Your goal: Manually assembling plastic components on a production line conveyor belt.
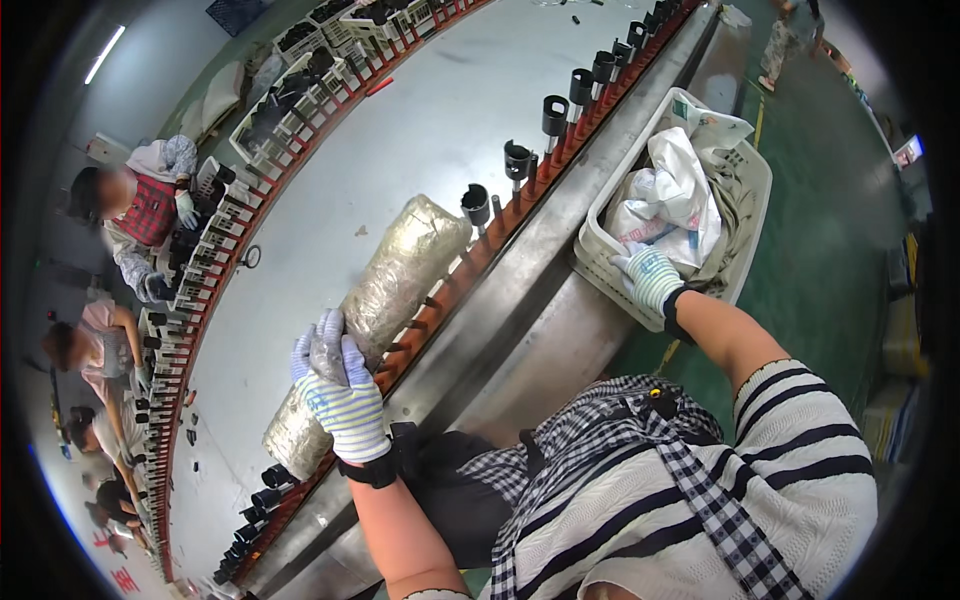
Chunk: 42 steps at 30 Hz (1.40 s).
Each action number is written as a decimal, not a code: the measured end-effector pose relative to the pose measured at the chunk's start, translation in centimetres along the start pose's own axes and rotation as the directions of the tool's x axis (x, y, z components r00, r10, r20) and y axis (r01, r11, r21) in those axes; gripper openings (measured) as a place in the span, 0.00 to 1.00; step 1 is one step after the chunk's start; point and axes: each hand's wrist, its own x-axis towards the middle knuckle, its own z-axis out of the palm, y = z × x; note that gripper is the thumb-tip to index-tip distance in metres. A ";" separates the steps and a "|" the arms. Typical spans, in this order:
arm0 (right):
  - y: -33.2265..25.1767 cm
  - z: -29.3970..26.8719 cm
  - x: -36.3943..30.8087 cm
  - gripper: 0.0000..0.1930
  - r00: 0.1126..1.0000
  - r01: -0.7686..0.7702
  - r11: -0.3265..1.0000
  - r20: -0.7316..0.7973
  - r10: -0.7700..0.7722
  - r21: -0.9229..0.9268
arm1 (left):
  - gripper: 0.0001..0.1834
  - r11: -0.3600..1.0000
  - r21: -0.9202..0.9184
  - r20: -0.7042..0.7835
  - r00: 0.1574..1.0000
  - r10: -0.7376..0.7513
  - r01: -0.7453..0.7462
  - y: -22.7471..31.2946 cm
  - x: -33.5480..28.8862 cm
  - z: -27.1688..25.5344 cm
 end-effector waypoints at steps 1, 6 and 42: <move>-0.2 -0.4 0.2 0.20 1.000 -0.019 1.000 0.019 0.019 -0.002 | 0.17 0.999 -0.006 -0.050 0.998 0.034 -0.034 0.7 0.1 -0.3; 0.6 0.0 -0.2 0.18 0.999 0.023 0.999 -0.047 -0.025 -0.036 | 0.17 0.988 0.142 0.075 0.996 0.056 -0.066 -0.6 0.0 1.0; 0.7 2.3 -0.1 0.23 1.000 0.013 1.000 0.021 -0.013 0.028 | 0.20 0.942 0.336 0.087 0.996 -0.018 -0.012 -0.5 0.6 -0.3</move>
